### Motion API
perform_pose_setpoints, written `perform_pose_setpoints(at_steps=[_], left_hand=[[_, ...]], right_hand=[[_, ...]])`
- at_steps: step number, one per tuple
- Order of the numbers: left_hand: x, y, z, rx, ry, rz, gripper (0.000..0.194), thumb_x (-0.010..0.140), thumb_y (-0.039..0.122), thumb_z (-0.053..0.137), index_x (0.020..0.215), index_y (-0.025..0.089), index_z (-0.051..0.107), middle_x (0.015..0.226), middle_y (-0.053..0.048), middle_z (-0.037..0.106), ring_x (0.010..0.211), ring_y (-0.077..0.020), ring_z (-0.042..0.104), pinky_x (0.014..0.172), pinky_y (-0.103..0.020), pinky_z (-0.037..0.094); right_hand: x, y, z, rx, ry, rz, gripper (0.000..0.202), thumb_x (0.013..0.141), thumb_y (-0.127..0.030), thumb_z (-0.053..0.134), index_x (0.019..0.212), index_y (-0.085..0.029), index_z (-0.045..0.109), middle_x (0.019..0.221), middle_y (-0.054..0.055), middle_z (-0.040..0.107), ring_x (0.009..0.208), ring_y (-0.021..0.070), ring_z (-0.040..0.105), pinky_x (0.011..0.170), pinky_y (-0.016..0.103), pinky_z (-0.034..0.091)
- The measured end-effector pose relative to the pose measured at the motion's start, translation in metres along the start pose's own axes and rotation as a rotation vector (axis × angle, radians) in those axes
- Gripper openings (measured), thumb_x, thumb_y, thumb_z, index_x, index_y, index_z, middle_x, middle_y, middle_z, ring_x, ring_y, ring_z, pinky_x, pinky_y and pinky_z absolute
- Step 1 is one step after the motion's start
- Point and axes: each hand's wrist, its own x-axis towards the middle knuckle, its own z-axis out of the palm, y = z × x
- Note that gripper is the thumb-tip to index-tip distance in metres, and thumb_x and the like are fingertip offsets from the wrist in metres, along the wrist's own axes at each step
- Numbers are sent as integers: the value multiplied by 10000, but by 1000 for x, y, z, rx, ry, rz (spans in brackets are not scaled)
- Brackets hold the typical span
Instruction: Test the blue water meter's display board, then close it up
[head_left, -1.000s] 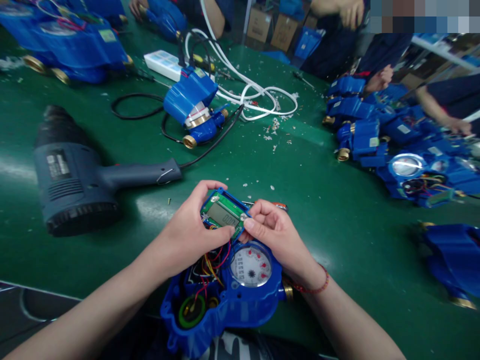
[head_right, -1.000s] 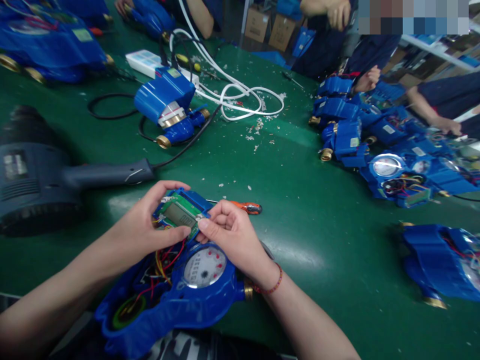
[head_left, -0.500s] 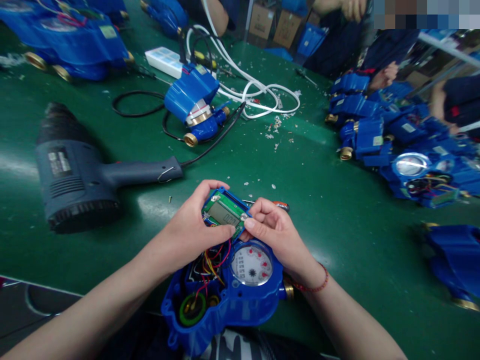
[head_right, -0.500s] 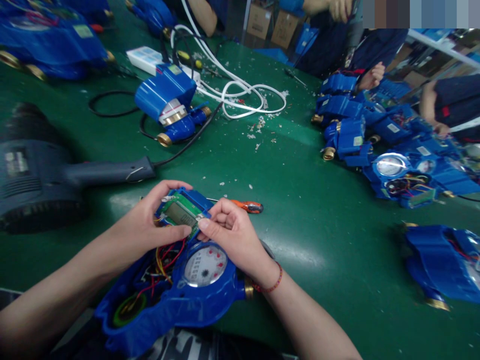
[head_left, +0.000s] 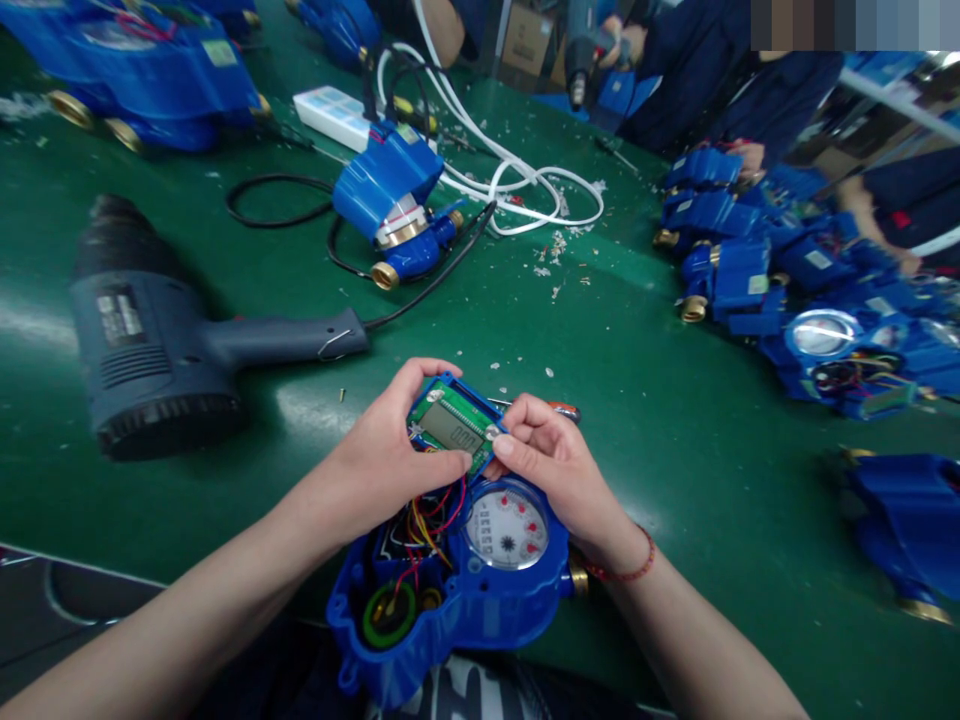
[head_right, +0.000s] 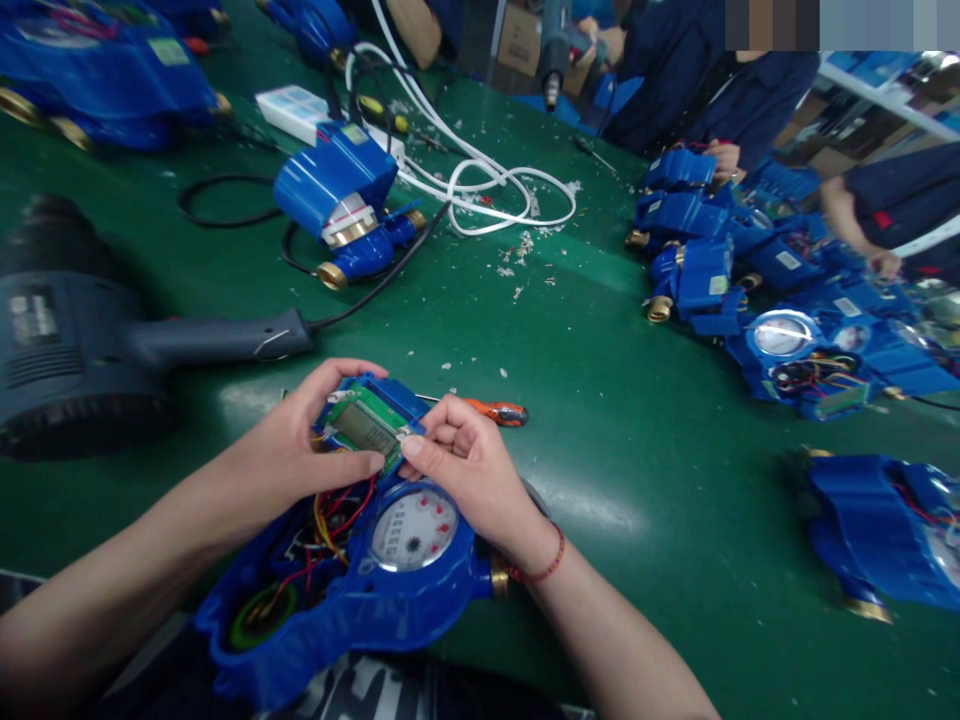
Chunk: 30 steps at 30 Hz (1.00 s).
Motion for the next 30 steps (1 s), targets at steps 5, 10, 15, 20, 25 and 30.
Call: perform_pose_setpoints(at_steps=[5,10,15,20,25,30], left_hand=[[1,-2,0,15,5,14,619,726,270,693,1254,204,376,998,-17,542,789,-139,532,672,-267,466],[3,0,1,49,14,37,630,724,270,687,1263,178,375,1011,-20,524,782,-121,514,661,-236,454],[2,0,0,76,21,41,626,707,276,678,1245,165,378,975,-21,523,773,-126,500,643,-231,442],[1,0,0,59,14,43,633,705,251,672,1257,184,371,996,-22,530,778,-130,518,635,-230,452],[1,0,1,51,19,22,641,695,251,677,1251,184,366,1006,-25,538,782,-133,525,628,-228,445],[1,-7,1,-9,-10,15,613,744,261,660,1277,206,363,990,-24,568,753,-130,543,631,-241,460]], right_hand=[[-1,0,1,2,7,4,293,814,-228,714,833,-107,447,696,-12,612,616,23,585,574,110,455],[0,1,2,13,0,7,280,831,-234,700,838,-107,450,695,-11,610,619,23,584,579,113,455],[0,2,1,1,-6,5,283,843,-240,689,835,-106,441,702,-8,605,624,18,578,585,113,448],[0,1,0,15,-2,10,275,843,-235,685,841,-104,442,702,-3,608,632,23,587,596,114,449],[1,1,2,52,29,40,308,817,-263,710,832,-105,445,683,5,613,608,34,584,584,120,451],[1,3,1,105,54,90,331,814,-297,715,837,-103,447,661,25,621,576,49,582,564,127,446]])
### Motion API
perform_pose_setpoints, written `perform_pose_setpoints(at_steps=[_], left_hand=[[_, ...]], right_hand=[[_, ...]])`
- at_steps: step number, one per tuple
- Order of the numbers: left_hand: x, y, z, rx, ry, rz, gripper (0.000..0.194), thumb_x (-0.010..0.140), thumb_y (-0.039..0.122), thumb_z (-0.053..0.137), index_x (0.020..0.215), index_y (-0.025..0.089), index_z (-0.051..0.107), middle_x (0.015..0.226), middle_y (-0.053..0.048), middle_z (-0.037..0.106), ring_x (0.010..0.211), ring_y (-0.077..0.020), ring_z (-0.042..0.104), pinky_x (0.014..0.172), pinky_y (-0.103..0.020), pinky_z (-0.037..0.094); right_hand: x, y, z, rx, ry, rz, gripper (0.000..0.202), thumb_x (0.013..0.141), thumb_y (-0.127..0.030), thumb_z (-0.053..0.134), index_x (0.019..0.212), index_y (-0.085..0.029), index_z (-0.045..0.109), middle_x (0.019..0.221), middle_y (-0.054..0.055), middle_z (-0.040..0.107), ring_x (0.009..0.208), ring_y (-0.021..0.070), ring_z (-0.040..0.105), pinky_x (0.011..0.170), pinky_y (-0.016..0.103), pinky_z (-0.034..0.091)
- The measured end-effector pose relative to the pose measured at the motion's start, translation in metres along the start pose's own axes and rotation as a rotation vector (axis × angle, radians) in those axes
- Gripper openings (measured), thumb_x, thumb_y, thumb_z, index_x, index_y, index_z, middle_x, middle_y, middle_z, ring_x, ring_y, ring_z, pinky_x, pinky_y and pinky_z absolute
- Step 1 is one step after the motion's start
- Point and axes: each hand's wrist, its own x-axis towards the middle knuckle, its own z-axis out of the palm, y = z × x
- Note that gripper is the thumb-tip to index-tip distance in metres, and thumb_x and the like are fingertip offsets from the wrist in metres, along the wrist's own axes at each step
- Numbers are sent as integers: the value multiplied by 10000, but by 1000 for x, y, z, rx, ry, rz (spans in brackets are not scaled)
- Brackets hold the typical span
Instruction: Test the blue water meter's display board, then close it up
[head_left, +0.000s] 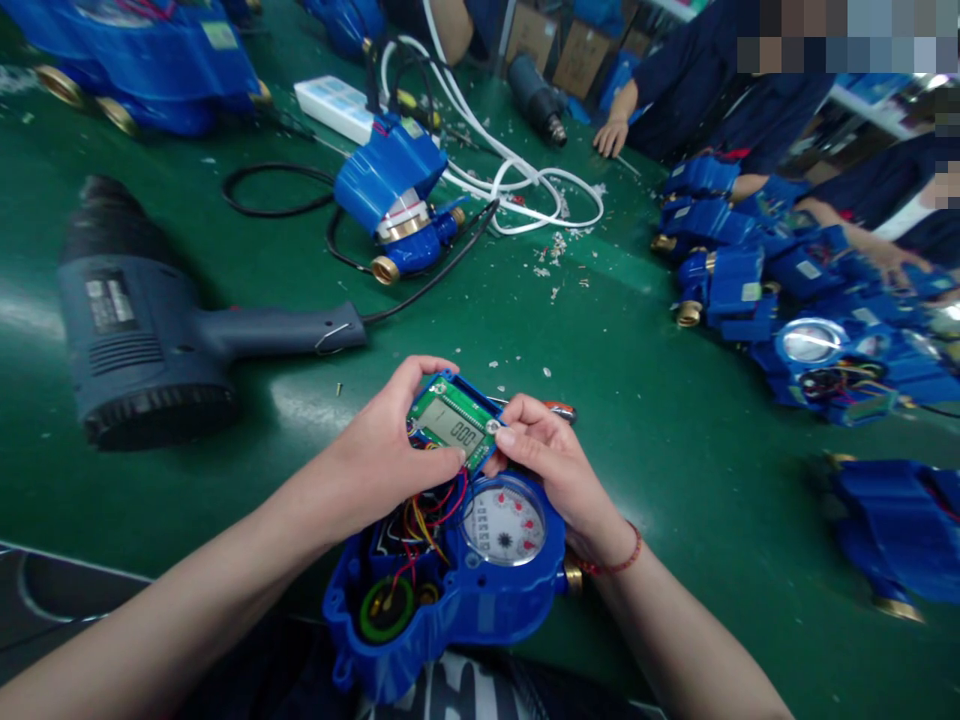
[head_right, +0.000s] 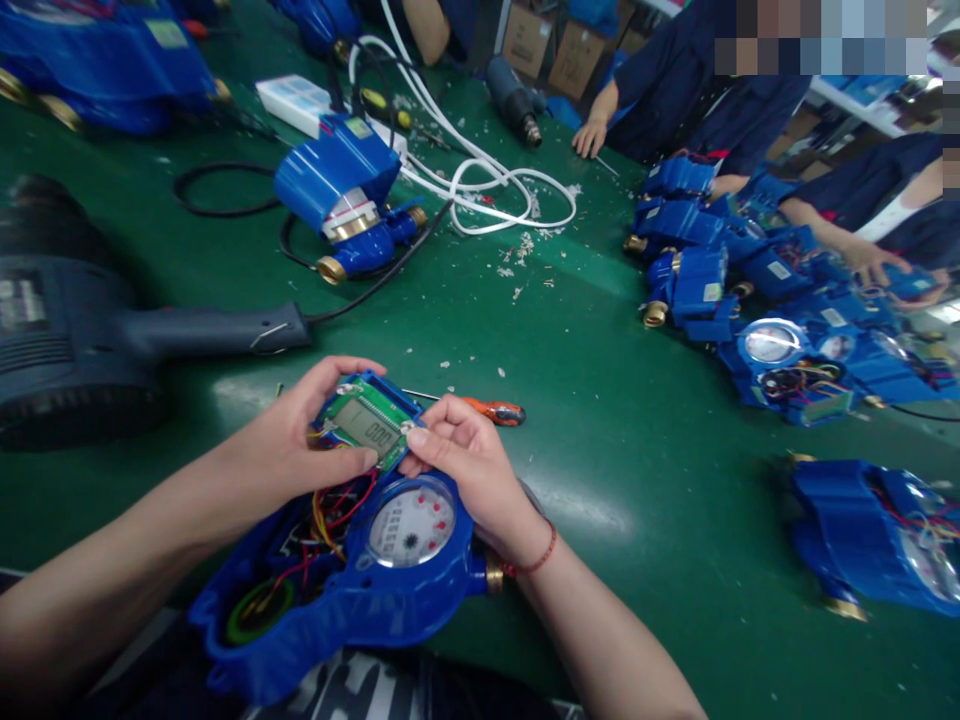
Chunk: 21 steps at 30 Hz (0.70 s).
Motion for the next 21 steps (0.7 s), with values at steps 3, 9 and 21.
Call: perform_pose_setpoints(at_steps=[3,9,21], left_hand=[[-2,-5,-1,-63,-13,6,652,746,253,663,1318,200,356,1001,-38,585,759,-125,551,635,-223,456],[-5,-8,-5,-132,-67,14,722,777,244,670,1412,242,327,1120,-42,601,866,-133,594,717,-212,486],[-9,-10,-8,94,32,97,780,806,383,668,1487,246,314,1294,-34,559,1103,-193,580,1021,-355,414]], right_hand=[[1,1,-2,30,18,31,340,808,-317,720,844,-102,458,648,29,619,557,51,570,556,130,436],[4,6,-3,88,10,42,368,798,-326,728,850,-113,432,629,5,602,533,43,542,527,128,412],[0,-12,-4,-300,-43,7,456,756,-312,746,984,-120,401,881,38,559,752,78,565,678,195,446]])
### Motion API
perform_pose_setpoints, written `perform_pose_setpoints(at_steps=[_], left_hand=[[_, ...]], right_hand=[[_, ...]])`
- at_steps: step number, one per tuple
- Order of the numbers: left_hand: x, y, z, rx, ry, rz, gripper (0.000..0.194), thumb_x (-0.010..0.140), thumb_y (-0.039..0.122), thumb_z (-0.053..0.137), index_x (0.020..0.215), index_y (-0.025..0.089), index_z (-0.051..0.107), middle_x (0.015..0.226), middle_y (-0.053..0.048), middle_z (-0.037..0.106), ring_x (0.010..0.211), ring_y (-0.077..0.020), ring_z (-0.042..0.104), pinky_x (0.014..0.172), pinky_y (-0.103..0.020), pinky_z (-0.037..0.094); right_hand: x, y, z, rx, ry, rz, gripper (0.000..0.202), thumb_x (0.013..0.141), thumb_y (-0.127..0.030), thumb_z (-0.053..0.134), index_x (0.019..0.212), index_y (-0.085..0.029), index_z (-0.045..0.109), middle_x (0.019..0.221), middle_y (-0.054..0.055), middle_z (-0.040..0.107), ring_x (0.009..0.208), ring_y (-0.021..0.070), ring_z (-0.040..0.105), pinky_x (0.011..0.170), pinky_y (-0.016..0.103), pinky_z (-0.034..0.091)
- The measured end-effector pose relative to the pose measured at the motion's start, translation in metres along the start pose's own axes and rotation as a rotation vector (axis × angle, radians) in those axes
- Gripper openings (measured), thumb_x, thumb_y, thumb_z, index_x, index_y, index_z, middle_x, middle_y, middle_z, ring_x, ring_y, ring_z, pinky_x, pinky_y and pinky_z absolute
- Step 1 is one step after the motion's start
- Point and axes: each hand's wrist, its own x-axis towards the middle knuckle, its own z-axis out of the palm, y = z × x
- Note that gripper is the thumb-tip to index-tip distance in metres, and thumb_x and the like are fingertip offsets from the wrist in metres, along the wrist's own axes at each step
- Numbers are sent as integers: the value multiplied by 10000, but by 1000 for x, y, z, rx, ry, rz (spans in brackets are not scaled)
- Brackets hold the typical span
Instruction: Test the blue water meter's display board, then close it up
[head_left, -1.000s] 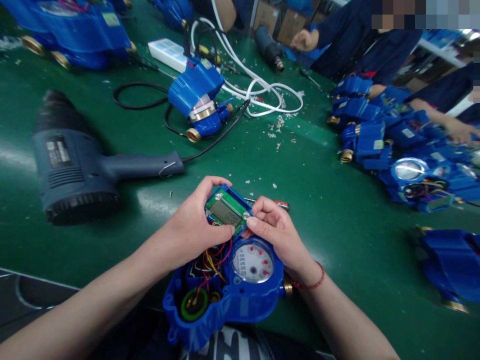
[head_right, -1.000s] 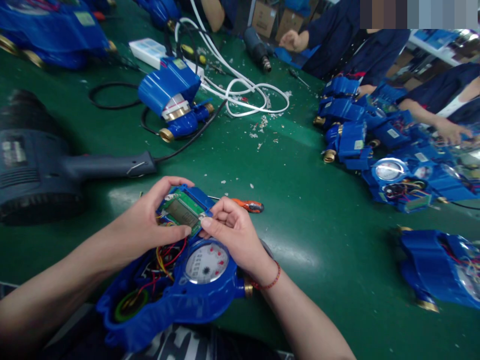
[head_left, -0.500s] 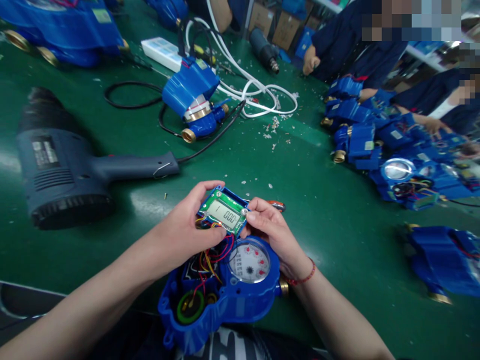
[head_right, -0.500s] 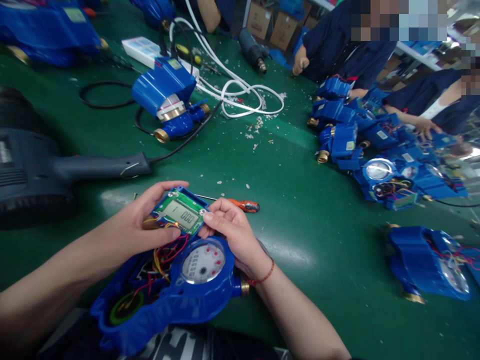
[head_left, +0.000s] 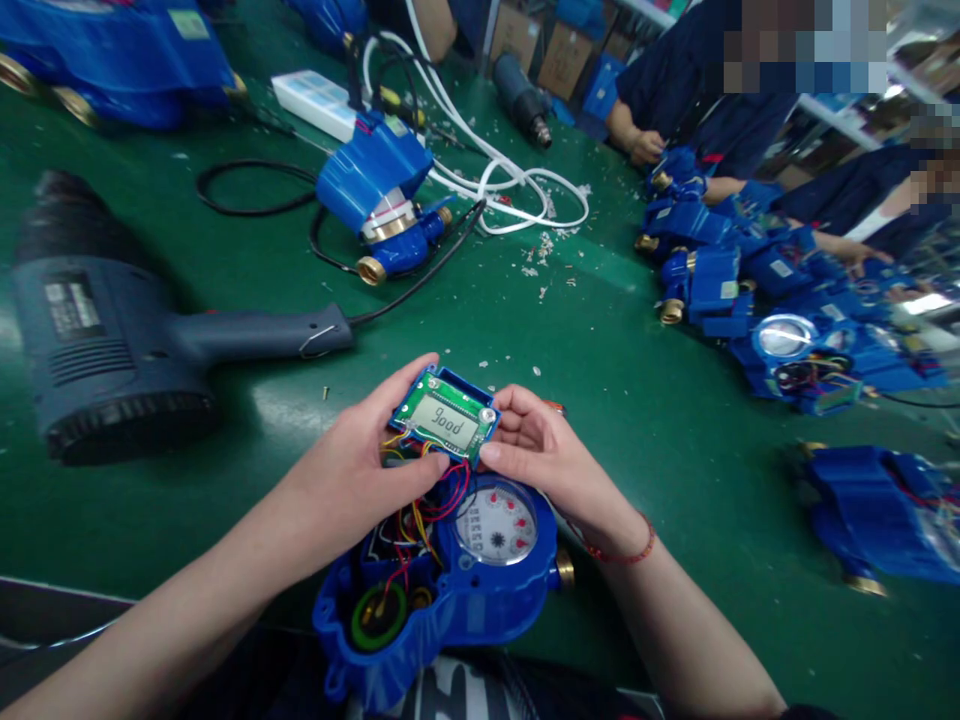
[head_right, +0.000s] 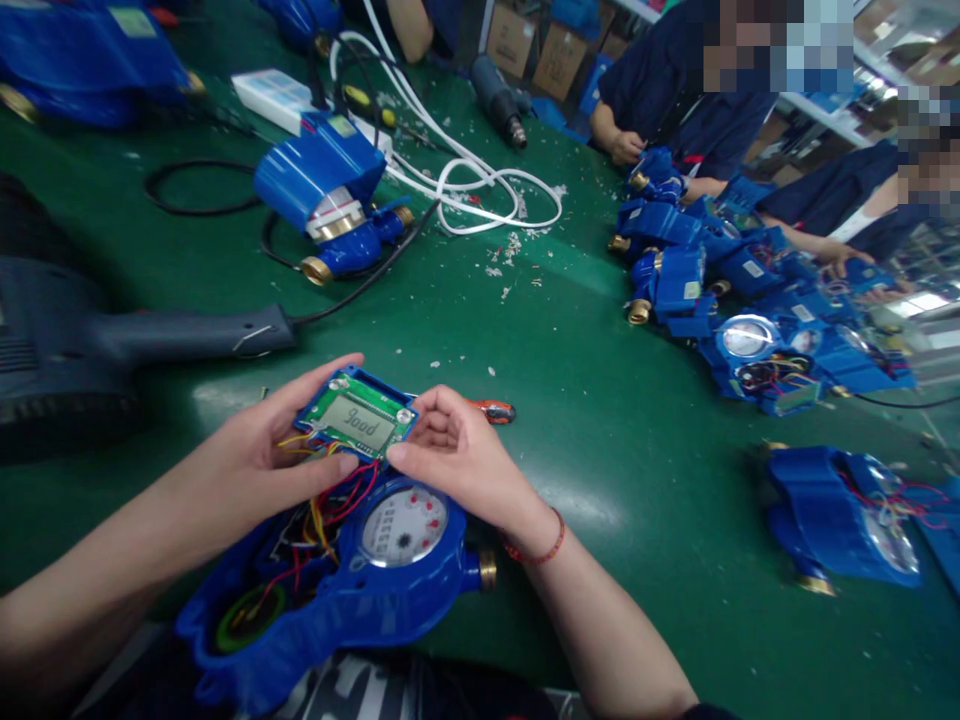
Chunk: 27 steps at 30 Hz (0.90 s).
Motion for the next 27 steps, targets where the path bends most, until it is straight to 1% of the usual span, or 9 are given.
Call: perform_pose_setpoints(at_steps=[2,4,6,9,15,18,20,23,27], left_hand=[[0,0,0,2,-3,-9,781,804,387,668,1488,259,315,1286,-28,565,1038,-184,604,966,-344,450],[-1,-2,0,7,-10,4,776,806,386,669,1491,289,318,1308,-11,552,1026,-178,604,959,-344,453],[-1,-4,-1,-19,-21,24,781,808,387,672,1496,302,313,1343,2,527,1066,-172,586,989,-338,438],[-1,-3,-1,-115,-67,-44,838,809,397,681,1519,248,262,1381,-31,495,1138,-173,555,1021,-320,422],[0,2,-2,-120,-91,-34,858,809,394,692,1516,190,250,1438,-37,435,1225,-143,498,1085,-247,357],[0,-2,-2,-197,-133,-41,865,811,389,701,1517,208,234,1319,-29,548,1064,-88,586,891,-133,466],[0,-6,-2,-279,-157,-43,845,817,371,705,1512,261,238,1245,-9,595,970,-61,612,798,-95,480],[-1,-8,-3,-318,-164,-52,805,815,347,715,1493,312,282,1263,2,582,1017,-69,608,830,-100,478],[-1,-2,-5,-348,-193,-124,861,805,386,722,1508,279,235,1321,-35,539,1056,-95,604,839,-110,485]], right_hand=[[2,-7,3,-197,56,-19,533,734,-344,743,1023,-153,338,938,37,515,759,95,549,652,218,445],[4,-14,5,-350,80,-25,520,750,-352,699,1071,-174,331,940,38,512,722,118,547,605,248,444],[5,-21,6,-485,52,-12,460,767,-313,657,1106,-174,378,915,37,542,709,133,556,590,263,451],[7,-29,4,-574,-5,4,371,763,-236,630,1067,-164,429,799,5,547,636,115,529,521,232,412],[8,-31,4,-539,-1,-1,340,749,-204,618,1030,-160,431,728,-14,514,578,98,483,461,212,350],[8,-30,5,-507,8,10,346,752,-208,618,1040,-161,431,738,-10,512,584,98,482,464,209,356],[7,-29,5,-499,17,15,342,751,-204,609,1041,-160,435,747,-5,515,591,100,483,472,210,365],[7,-30,5,-496,8,23,335,748,-194,594,1040,-152,435,748,-2,515,596,104,485,482,212,376],[6,-32,4,-384,-1,85,329,757,-134,567,1055,-133,427,769,8,538,603,117,560,522,223,449]])
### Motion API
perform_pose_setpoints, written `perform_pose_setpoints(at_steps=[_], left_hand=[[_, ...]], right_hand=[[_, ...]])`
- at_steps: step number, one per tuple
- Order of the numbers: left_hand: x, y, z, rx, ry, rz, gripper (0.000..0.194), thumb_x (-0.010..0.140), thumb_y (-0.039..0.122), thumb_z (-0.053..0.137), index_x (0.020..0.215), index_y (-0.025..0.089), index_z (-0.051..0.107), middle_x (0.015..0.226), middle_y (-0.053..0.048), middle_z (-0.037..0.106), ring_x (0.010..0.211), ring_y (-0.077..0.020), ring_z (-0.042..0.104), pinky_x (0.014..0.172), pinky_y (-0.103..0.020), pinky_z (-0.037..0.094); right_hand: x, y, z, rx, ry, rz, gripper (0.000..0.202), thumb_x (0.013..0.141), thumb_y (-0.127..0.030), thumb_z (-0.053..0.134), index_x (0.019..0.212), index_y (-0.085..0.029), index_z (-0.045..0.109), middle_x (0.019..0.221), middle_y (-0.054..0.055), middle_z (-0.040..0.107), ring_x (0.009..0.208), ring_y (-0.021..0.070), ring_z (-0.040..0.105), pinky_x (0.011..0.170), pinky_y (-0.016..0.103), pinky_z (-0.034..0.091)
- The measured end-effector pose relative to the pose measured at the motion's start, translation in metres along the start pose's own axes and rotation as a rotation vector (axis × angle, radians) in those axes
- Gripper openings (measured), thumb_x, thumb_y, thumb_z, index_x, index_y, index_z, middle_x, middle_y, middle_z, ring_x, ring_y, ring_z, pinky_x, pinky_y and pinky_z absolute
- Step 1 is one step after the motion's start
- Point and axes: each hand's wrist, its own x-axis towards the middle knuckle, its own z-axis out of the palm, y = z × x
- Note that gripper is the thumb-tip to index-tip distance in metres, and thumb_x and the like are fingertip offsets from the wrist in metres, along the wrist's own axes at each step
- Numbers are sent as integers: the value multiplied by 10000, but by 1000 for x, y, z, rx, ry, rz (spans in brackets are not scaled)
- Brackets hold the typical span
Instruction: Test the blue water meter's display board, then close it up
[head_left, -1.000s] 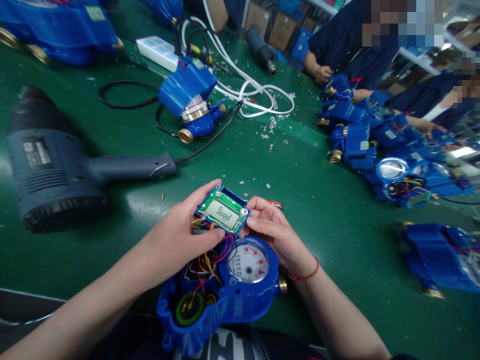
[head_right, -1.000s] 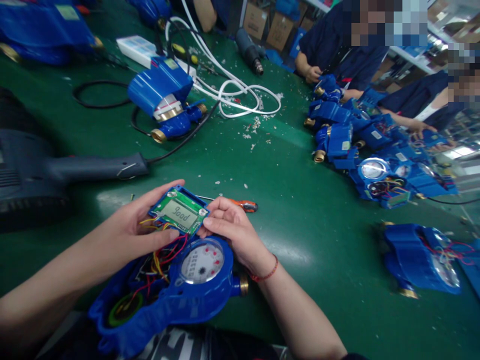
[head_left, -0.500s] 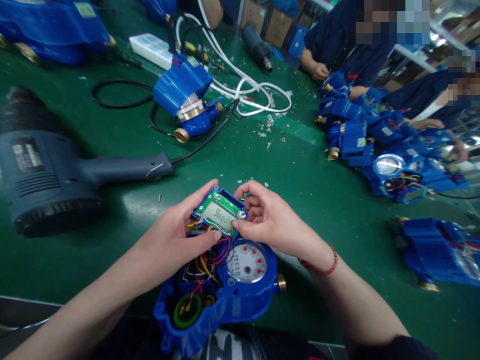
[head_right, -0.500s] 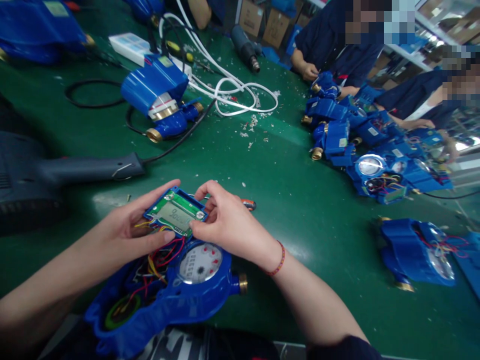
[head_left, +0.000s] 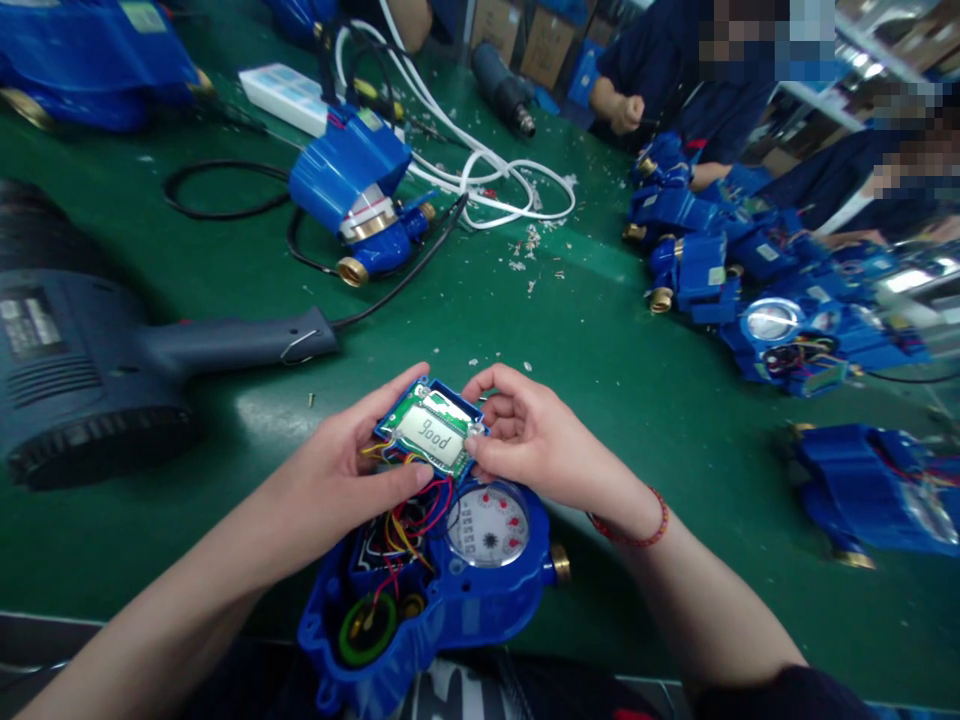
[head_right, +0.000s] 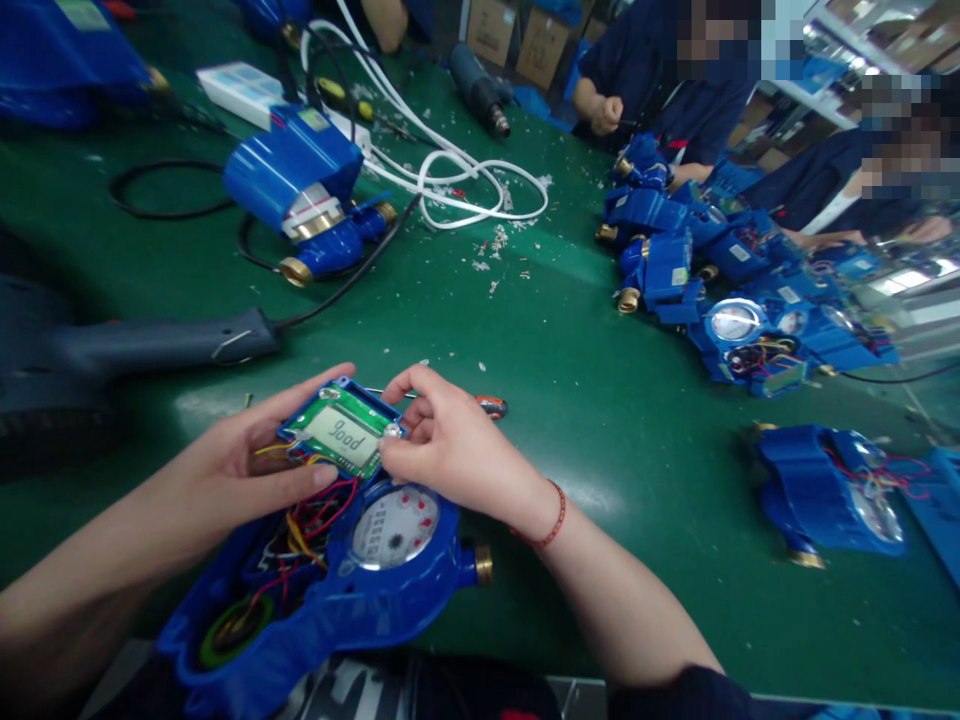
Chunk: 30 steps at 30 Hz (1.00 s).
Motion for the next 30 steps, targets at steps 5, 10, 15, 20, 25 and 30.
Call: perform_pose_setpoints(at_steps=[5,10,15,20,25,30], left_hand=[[0,3,0,-23,-36,3,859,802,365,728,1501,300,233,1326,-36,534,1057,-106,607,855,-135,495],[0,0,-3,-13,-58,27,811,825,352,710,1496,338,256,1386,-35,486,1125,-143,585,889,-170,500],[-1,0,-3,-28,-78,29,797,832,322,705,1491,357,257,1351,-19,521,1150,-140,574,893,-161,495],[-1,2,-2,-18,-75,28,814,830,338,706,1497,336,238,1335,-27,530,1113,-124,591,874,-147,496],[0,2,-2,18,-58,50,782,839,340,698,1489,363,263,1400,-14,468,1087,-110,596,873,-146,493],[-1,1,-2,-3,-69,44,773,849,332,688,1488,374,255,1414,-12,455,1071,-104,600,883,-160,496]], right_hand=[[-3,0,-3,175,-45,11,342,801,-146,626,1068,-99,417,756,-1,537,608,84,603,575,166,491],[-8,5,-6,302,-76,-7,436,822,-253,690,1112,-91,407,806,6,524,660,75,616,627,163,519],[-10,12,-6,381,-88,-27,376,865,-190,638,1146,-90,409,824,4,514,676,70,625,655,171,538],[-10,15,-6,398,-94,-53,386,864,-207,647,1149,-95,412,832,9,521,683,66,626,650,158,529],[-10,18,-5,408,-91,-70,388,872,-224,644,1164,-105,417,856,13,518,692,61,623,659,159,517],[-11,20,-3,423,-90,-92,395,874,-225,645,1171,-107,414,853,13,523,703,63,623,671,165,519]])
